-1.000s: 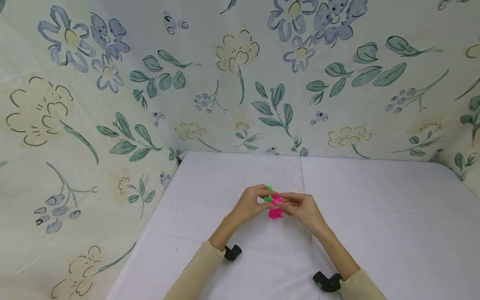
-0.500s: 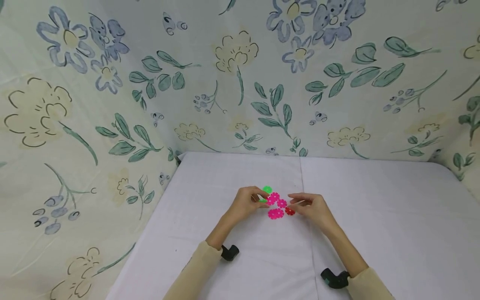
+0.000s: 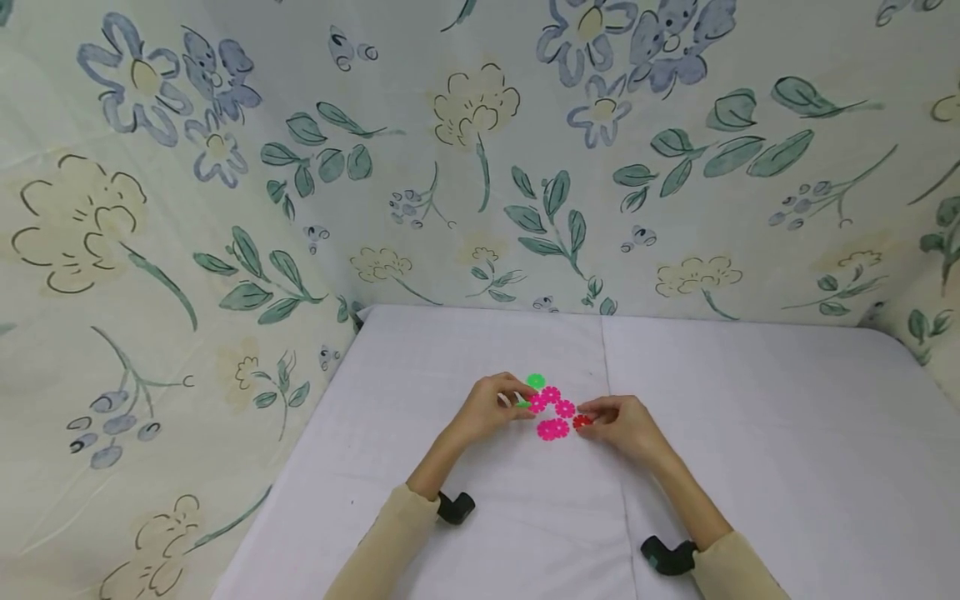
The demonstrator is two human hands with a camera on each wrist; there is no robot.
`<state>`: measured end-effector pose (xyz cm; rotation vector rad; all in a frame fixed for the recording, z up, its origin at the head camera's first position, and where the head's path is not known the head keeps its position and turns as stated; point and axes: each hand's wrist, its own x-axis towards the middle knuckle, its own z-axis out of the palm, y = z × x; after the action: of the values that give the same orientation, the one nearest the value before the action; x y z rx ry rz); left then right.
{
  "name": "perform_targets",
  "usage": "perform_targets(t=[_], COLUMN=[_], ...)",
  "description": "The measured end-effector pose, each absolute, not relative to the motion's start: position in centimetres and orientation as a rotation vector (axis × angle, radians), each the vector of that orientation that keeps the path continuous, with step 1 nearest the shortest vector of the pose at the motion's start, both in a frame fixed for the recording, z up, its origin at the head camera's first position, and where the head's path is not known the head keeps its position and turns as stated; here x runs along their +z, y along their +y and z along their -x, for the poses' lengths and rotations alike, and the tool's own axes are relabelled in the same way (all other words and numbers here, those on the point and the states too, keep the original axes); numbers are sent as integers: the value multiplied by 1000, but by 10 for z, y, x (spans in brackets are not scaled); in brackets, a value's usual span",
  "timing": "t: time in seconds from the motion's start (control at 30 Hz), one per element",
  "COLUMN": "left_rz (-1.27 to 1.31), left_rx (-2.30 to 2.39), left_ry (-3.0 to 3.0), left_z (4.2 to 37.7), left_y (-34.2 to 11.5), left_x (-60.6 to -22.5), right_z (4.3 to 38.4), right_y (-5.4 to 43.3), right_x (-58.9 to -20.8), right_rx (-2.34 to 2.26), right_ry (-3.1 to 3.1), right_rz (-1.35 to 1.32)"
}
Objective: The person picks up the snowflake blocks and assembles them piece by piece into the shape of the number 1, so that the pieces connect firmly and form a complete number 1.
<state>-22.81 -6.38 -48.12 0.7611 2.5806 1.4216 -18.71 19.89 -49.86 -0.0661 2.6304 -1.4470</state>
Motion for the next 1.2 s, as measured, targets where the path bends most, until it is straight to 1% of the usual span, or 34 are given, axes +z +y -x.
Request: perform_targets(t=[0.17, 0.4, 0.63, 0.77, 0.97, 1.2], left_rz=[-716, -747, -721, -714, -734, -758], left_rx=[1448, 1419, 1421, 1431, 1455, 1438], left_ry=[2514, 2429, 2386, 2371, 2337, 2337], left_z=[227, 228, 224, 225, 226, 225], left_y=[-67, -68, -69, -69, -69, -69], left_x=[-481, -483, -482, -482, -481, -480], right_z=[188, 187, 186, 185, 184, 180], right_y=[197, 197, 195, 193, 191, 189], right_x=[-499, -498, -496, -495, -493, -488], right_rx=[-1406, -1336, -1281, -1278, -1395, -1733], right_ry=[2662, 2694, 2715, 2699, 2599, 2451], right_rz=[74, 150, 133, 206, 351, 369])
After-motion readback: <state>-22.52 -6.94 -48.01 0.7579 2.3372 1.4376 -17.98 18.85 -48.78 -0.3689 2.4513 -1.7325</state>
